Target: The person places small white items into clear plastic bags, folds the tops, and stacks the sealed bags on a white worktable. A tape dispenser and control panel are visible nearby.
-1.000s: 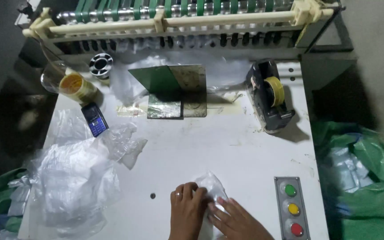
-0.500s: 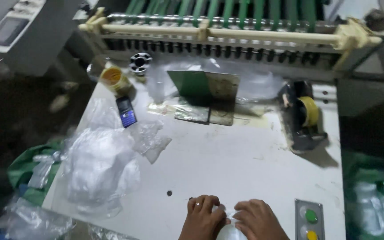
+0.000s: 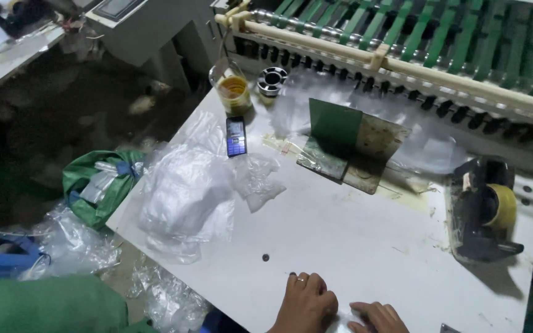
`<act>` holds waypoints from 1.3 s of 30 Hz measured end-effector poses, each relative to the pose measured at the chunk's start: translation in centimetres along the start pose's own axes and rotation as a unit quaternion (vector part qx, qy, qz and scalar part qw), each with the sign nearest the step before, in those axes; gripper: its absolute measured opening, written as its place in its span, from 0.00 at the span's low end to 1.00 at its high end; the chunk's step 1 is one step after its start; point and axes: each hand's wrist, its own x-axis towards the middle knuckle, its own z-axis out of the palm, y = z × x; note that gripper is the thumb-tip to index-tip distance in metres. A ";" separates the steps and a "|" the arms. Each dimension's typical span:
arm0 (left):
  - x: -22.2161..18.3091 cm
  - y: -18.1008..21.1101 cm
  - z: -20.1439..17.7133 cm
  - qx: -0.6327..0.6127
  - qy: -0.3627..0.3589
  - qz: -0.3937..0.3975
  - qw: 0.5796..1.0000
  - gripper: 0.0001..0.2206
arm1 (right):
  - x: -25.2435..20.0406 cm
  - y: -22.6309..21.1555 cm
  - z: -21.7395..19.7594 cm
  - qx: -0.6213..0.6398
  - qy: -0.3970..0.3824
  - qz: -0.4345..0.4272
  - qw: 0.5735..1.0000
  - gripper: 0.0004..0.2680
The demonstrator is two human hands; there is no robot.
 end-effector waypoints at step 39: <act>4.3 5.9 -4.8 -0.100 0.121 0.242 0.958 0.08 | -1.1 -16.4 -21.9 0.372 -0.014 0.295 0.880 0.12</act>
